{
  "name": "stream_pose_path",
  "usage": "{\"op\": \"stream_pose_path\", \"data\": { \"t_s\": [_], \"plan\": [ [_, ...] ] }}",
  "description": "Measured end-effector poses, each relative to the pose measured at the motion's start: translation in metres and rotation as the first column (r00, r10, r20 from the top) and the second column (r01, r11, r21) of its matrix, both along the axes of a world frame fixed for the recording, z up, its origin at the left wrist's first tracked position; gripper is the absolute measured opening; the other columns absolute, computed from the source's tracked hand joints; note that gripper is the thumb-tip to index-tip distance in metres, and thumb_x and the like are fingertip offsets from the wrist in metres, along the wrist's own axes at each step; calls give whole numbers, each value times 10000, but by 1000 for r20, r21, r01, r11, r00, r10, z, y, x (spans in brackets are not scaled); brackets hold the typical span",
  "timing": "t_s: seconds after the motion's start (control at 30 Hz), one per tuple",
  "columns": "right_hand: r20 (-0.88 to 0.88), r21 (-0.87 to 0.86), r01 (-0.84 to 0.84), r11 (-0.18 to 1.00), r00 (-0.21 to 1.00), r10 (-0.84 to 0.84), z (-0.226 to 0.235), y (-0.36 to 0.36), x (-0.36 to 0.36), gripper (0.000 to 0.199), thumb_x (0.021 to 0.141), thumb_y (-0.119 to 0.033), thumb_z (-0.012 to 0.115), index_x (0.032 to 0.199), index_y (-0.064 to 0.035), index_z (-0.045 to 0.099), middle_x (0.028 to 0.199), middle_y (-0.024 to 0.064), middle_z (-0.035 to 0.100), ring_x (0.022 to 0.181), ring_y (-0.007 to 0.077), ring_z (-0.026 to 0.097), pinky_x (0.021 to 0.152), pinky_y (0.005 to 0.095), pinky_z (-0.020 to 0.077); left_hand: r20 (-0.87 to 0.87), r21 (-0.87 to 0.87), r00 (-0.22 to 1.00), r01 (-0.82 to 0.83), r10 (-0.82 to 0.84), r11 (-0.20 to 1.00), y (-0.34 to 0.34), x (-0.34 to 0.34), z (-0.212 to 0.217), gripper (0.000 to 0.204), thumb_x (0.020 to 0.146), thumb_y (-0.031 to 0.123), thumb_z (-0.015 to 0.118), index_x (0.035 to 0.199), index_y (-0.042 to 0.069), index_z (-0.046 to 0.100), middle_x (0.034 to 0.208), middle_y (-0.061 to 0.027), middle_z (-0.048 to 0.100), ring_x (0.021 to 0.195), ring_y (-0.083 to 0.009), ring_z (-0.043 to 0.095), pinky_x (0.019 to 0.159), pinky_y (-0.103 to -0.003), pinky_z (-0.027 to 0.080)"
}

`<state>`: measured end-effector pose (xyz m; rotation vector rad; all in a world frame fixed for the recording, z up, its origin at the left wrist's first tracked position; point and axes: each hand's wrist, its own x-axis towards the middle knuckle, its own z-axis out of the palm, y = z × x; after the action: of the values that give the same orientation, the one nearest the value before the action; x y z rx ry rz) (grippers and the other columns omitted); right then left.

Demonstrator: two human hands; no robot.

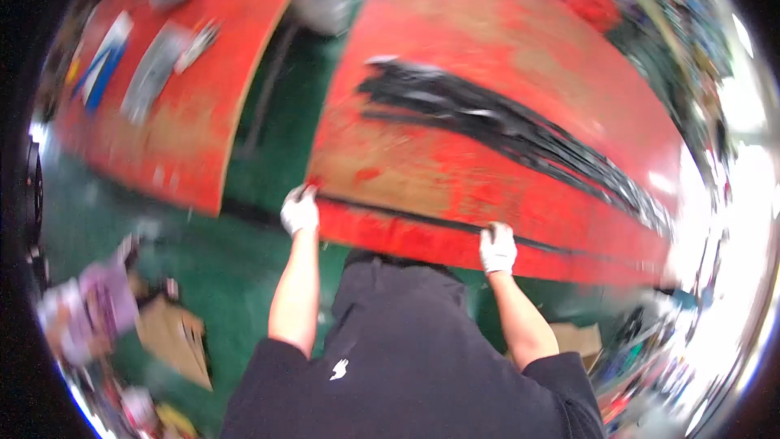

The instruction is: Sort and arrange thin black metal or plastic strips on a large red workbench in a fabrication facility.

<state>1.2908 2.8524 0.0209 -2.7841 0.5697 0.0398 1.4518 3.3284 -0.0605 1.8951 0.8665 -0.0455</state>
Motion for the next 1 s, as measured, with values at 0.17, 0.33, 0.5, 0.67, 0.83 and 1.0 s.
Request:
{"op": "stream_pose_path", "data": {
  "t_s": [0.17, 0.33, 0.5, 0.67, 0.83, 1.0],
  "plan": [
    [-2, 46, 293, 955, 956, -293, 19, -20, -87, 268, 981, -317, 654, 1176, -152, 732, 1245, 163, 706, 1138, 388, 698, 990, 493, 577, 52, -25, 998, 29, -28, 999, -14, -10, 5, 274, 980, 193, 793, 1169, -6, 797, 1168, -134, 804, 1048, -260, 717, 1004, -404, 548],
    [-35, 160, 519, 840, 853, -521, 2, -12, -172, 295, 999, -348, 641, 1203, -153, 726, 1289, 146, 689, 1163, 382, 699, 1004, 478, 571, 98, 93, 993, 50, -59, 994, 14, 10, -57, 210, 948, 174, 800, 1100, 29, 805, 1094, -111, 812, 973, -248, 712, 928, -413, 572],
    [-251, 176, 697, 695, 714, -653, 0, 4, -256, 368, 1005, -408, 619, 1242, -160, 751, 1339, 143, 680, 1229, 368, 683, 1058, 459, 555, -52, 329, 978, 208, -202, 921, -52, 38, -54, 188, 977, 219, 748, 1053, 58, 808, 1066, -92, 816, 963, -237, 720, 904, -400, 575],
    [-477, 107, 865, 490, 477, -738, -6, 15, -339, 427, 970, -455, 608, 1275, -203, 768, 1362, 143, 698, 1276, 361, 666, 1093, 467, 539, -159, 400, 939, 343, -304, 850, -126, 55, -41, 190, 980, 224, 741, 1051, 61, 807, 1065, -92, 815, 962, -239, 722, 899, -401, 575],
    [-482, 91, 922, 377, 372, -793, -41, 7, -341, 381, 948, -413, 636, 1158, -167, 835, 1208, 129, 802, 1162, 347, 742, 1032, 466, 579, -194, 431, 922, 386, -334, 815, -138, 74, -30, 193, 982, 229, 733, 1049, 63, 805, 1063, -92, 815, 961, -240, 724, 895, -402, 575],
    [-435, 187, 896, 402, 443, -784, -18, 9, -303, 402, 978, -438, 638, 1234, -177, 805, 1275, 153, 767, 1230, 358, 702, 1067, 461, 557, -227, 438, 890, 457, -396, 774, -159, 77, -31, 196, 985, 234, 726, 1047, 65, 803, 1062, -92, 815, 960, -241, 725, 890, -403, 576]
  ]
}}
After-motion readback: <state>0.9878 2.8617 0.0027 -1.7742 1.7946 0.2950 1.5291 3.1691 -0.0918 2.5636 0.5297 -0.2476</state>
